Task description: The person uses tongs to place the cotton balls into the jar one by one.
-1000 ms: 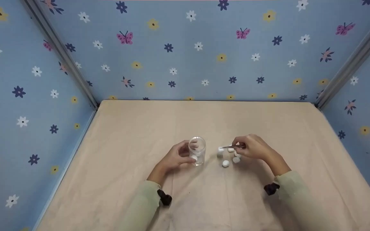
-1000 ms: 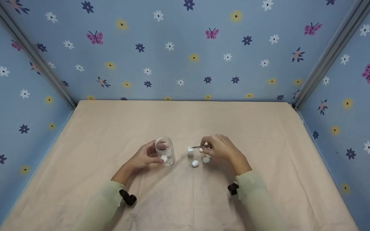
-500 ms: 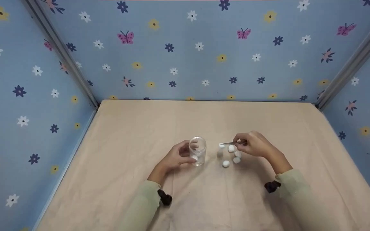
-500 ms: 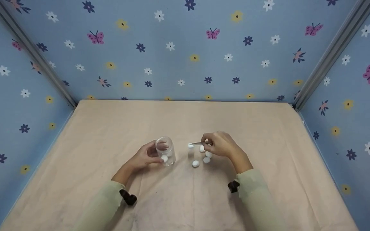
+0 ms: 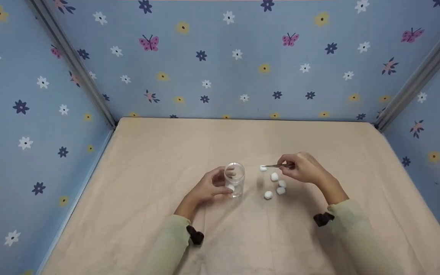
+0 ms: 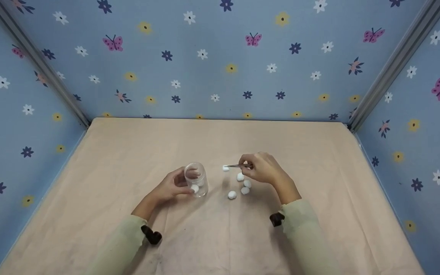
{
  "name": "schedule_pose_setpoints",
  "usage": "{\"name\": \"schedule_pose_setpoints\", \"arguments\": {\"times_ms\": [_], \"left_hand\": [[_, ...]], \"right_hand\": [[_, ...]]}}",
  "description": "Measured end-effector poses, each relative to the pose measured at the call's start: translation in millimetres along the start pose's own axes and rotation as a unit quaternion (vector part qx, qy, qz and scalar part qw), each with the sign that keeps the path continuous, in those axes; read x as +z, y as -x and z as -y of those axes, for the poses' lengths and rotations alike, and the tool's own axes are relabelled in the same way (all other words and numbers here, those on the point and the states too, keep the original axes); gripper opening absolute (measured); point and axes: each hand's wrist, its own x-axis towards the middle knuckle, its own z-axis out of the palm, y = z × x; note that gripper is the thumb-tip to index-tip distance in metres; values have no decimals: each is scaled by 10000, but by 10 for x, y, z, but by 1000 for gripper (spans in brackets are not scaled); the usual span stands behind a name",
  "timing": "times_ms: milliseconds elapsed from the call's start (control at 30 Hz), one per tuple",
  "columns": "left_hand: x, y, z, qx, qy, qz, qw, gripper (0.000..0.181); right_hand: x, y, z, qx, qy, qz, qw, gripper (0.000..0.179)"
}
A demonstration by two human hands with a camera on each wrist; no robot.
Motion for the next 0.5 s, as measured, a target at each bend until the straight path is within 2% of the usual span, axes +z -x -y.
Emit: {"name": "schedule_pose_setpoints", "arguments": {"times_ms": [500], "left_hand": [[0, 3, -10, 1, -52, -14, 10000, 73]], "right_hand": [[-29, -41, 39, 11, 35, -47, 10000, 10]]}}
